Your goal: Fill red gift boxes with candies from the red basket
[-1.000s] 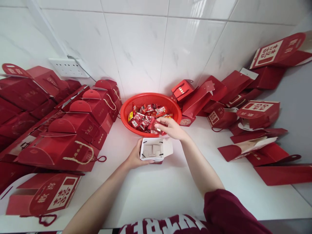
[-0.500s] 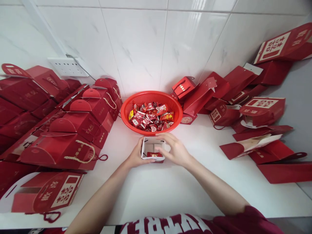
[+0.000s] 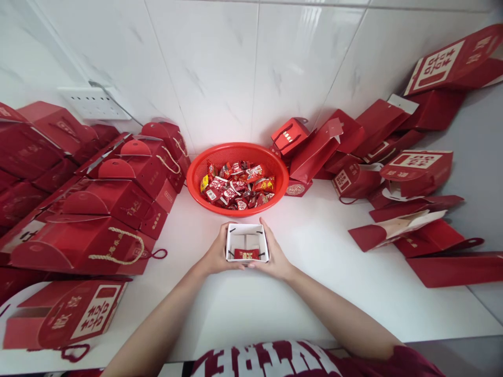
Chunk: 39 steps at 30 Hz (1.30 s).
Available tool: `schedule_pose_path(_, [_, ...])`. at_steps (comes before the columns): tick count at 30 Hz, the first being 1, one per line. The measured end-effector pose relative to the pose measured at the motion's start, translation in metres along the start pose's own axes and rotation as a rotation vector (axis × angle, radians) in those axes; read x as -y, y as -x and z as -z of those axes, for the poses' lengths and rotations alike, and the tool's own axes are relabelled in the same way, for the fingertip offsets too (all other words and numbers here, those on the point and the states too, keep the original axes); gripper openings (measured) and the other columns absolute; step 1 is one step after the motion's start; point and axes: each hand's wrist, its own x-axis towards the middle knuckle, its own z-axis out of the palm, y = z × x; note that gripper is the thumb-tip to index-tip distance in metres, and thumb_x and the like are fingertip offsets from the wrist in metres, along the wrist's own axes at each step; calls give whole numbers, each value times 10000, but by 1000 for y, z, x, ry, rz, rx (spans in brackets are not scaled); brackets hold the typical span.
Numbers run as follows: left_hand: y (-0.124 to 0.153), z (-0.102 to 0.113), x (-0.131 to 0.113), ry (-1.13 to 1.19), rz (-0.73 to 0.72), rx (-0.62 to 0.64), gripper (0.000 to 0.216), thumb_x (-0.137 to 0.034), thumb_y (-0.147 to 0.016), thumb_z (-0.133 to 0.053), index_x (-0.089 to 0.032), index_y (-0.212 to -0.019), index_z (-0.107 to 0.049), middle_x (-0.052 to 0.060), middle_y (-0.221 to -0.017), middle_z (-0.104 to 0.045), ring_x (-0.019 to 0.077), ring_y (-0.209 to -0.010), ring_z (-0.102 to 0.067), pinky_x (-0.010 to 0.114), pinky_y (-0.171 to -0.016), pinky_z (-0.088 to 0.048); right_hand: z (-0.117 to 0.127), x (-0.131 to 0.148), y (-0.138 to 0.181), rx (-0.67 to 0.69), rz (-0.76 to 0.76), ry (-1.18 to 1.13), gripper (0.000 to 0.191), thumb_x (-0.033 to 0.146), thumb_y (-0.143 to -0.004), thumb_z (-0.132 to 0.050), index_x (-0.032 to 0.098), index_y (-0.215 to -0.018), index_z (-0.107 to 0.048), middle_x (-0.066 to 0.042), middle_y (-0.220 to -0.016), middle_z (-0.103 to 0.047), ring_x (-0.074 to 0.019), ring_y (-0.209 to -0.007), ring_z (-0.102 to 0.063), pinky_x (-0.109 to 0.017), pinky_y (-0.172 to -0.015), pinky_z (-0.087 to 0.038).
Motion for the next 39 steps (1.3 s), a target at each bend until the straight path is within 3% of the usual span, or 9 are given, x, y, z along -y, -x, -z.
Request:
schedule_pose_path(9, [-2,0,-7,-28,28,1,905,-417,-622,-881,-254,-1323,-331,113,-1290,-484,321,-1217,-515,464,-1001,-470,5,2,-2,-1,7,26,1114,577,-705,-812,220,-1547,-175,-160,-1459,-397,-333,-1342,-450,-467,-1142,-377])
schedule_pose_path(20, [-1,-1,-5,-7,33,-17,927,-433,-619,-885,-255,-1345,-337,125,-1309,-504,334,-1235,-515,509,-1035,-450,1,3,-3,-12,11,12,1081,565,-717,-803,213,-1534,-189,-164,-1462,-400,-334,-1349,-445,-468,-1139,-382])
schedule_pose_path(25, [0,1,-9,-19,47,10,959,-496,-657,-860,-258,-1406,-310,143,-1375,-481,336,-1285,-491,494,-1065,-437,-1,1,-4,-44,15,-5,1097,559,-699,-823,212,-1533,-199,-162,-1452,-417,-335,-1331,-465,-475,-1132,-386])
schedule_pose_path(27, [3,6,-14,-86,42,26,1017,-590,-659,-830,-249,-1457,-299,160,-1446,-439,361,-1348,-438,494,-1110,-398,0,0,-4,-49,8,-10,1098,552,-697,-830,224,-1536,-202,-155,-1446,-429,-333,-1322,-474,-481,-1127,-391])
schedule_pose_path(29, [8,15,-22,-191,21,28,1015,-732,-722,-685,-224,-1506,-289,178,-1505,-388,381,-1394,-384,504,-1153,-340,1,0,-4,-48,11,-16,1091,548,-697,-833,234,-1536,-210,-150,-1448,-429,-334,-1322,-474,-489,-1124,-392])
schedule_pose_path(31, [14,25,-35,-328,-8,-18,899,-777,-839,-470,-201,-1513,-327,179,-1515,-385,372,-1400,-379,502,-1170,-309,2,0,-3,-47,18,-23,1087,545,-696,-835,239,-1535,-215,-152,-1453,-425,-339,-1328,-468,-502,-1128,-384])
schedule_pose_path(33, [18,35,-52,-487,1,-103,687,-664,-949,-377,-211,-1463,-430,150,-1465,-452,328,-1366,-427,469,-1157,-330,2,0,-3,-49,19,-34,1089,542,-695,-838,245,-1535,-212,-154,-1462,-416,-344,-1338,-458,-517,-1133,-374])
schedule_pose_path(36, [10,52,-82,-713,21,-279,404,-465,-971,-499,-239,-1291,-595,90,-1302,-583,251,-1223,-550,379,-1068,-431,2,0,-3,-41,11,-44,1068,519,-704,-840,264,-1532,-216,-146,-1479,-400,-339,-1354,-441,-525,-1141,-363])
schedule_pose_path(39, [-22,72,-104,-797,-31,-421,321,-428,-925,-576,-215,-1150,-660,71,-1181,-643,203,-1014,-644,312,-918,-515,3,0,-2,-29,16,-42,1063,499,-703,-844,273,-1532,-219,-136,-1479,-399,-333,-1357,-436,-523,-1147,-354])
